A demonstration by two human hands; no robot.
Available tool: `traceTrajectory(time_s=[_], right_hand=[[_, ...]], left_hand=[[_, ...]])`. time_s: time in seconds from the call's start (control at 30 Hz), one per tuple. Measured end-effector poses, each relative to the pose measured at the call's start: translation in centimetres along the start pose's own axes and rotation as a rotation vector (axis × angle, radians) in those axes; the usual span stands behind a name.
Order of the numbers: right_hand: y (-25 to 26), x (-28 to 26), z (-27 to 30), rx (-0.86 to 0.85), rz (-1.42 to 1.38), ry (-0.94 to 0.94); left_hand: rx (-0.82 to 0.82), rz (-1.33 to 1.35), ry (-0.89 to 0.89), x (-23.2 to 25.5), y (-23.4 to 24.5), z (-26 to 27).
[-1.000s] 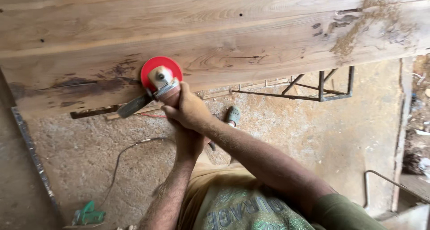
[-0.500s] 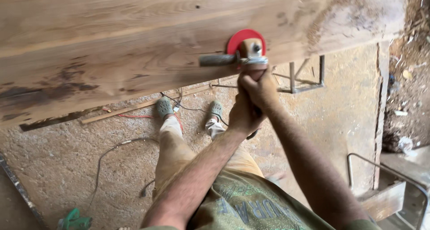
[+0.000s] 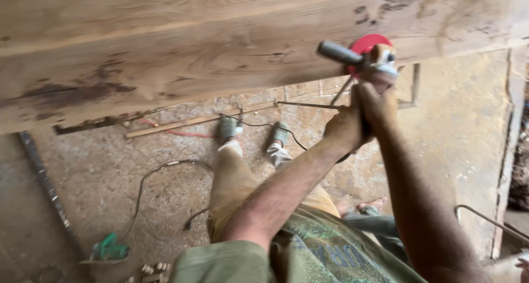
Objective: The person uses a handheld angle grinder with a sanding disc to smooth the surface of a large wooden plank. They move the tool back and forth across the wood, removing dark stains and rough patches to reveal a lighter, smoother finish.
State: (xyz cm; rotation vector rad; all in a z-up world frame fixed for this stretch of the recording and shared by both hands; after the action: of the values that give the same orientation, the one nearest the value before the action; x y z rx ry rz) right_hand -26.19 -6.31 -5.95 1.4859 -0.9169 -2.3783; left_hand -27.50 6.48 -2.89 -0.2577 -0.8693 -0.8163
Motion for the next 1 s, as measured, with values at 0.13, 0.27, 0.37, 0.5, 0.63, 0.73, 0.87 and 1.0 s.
traceTrajectory(time_s=[0.13,0.27,0.37,0.5,0.63,0.73,0.87,1.0], right_hand=[[-9.0,-5.3,4.2,-0.113,-0.049,0.023],[-18.8,-11.6,8.9,-0.348,0.318,-0.070],[-26.8,-17.7,12.4,-0.566,0.263,-0.036],[-34.9,-25.8,15.9,-0.701,0.196,0.269],[-37.0,-27.9,17.2,-0.730,0.290,0.155],[-34.9,-27.2,17.2,-0.731,0.312,0.147],[-29.3,-23.4,16.0,-0.670,0.293,0.075],[-23.4,-18.7,13.5,-0.601,0.212,0.036]], left_hand=[[0.204,0.092,-0.077,-6.3,5.0,5.9],[0.514,-0.067,-0.193,-13.2,11.0,11.8],[0.687,-0.224,-0.226,-17.0,16.6,15.5],[0.707,0.148,0.038,-22.5,23.1,20.7],[0.952,0.208,-0.064,-22.5,26.0,23.8],[0.995,0.229,-0.143,-21.1,24.8,23.6],[0.805,0.285,-0.159,-18.4,19.9,20.6],[0.682,0.296,-0.180,-14.9,14.7,17.7]])
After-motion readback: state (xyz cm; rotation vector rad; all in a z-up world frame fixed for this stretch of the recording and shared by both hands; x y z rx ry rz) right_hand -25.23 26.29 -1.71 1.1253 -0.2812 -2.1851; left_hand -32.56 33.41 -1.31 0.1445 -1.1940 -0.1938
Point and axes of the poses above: each hand's wrist, its own z-axis away from the middle knuckle, its own y-axis out of the back of the hand, x = y × z, the point moved 6 cm from there along -z, towards the middle knuckle, and after that the axes turned 10 degrees about z, right-handed, at the moved point
